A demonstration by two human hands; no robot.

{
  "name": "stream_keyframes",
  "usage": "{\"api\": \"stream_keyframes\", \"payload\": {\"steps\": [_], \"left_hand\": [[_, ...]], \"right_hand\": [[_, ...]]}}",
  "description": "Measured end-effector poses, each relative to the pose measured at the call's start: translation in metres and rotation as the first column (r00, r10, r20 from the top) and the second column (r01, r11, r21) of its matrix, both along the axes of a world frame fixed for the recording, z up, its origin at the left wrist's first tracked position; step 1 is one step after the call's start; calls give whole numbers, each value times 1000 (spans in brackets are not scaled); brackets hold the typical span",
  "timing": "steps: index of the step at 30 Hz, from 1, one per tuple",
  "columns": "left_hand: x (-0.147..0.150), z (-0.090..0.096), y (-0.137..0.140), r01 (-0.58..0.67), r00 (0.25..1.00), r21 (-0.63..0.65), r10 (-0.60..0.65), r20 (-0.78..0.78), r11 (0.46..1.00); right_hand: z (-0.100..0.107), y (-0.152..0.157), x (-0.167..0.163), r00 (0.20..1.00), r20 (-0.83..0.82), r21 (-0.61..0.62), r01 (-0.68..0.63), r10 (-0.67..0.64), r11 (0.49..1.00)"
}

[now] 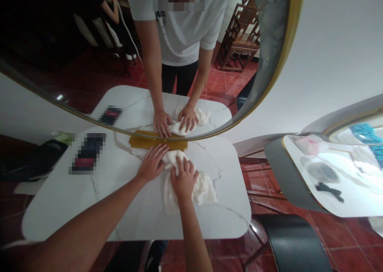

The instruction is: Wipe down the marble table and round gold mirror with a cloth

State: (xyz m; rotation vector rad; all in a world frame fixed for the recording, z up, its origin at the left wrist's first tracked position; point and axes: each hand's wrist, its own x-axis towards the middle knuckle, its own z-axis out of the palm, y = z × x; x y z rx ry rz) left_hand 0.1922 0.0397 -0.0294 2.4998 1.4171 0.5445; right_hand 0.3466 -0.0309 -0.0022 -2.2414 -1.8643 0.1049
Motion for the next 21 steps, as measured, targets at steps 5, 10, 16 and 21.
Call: {"api": "stream_keyframes", "payload": {"steps": [5,10,16,21], "left_hand": [[-1,1,0,-1,1000,-5,1,1,1000],[-1,0,1,6,1000,-9,-6,-3,1000],[-5,2,2,22,999,-36,-21,27,999],[-10,4,3,41,997,-56,-37,74,998]], "right_hand": [[-3,-9,-3,1000,-16,-8,-19,18,1000],[-3,14,6,999,-28,13,46,-46,999],[0,45,14,983,-31,25,180,-179,983],[1,44,2,978,-21,8,209,-209,978]]}}
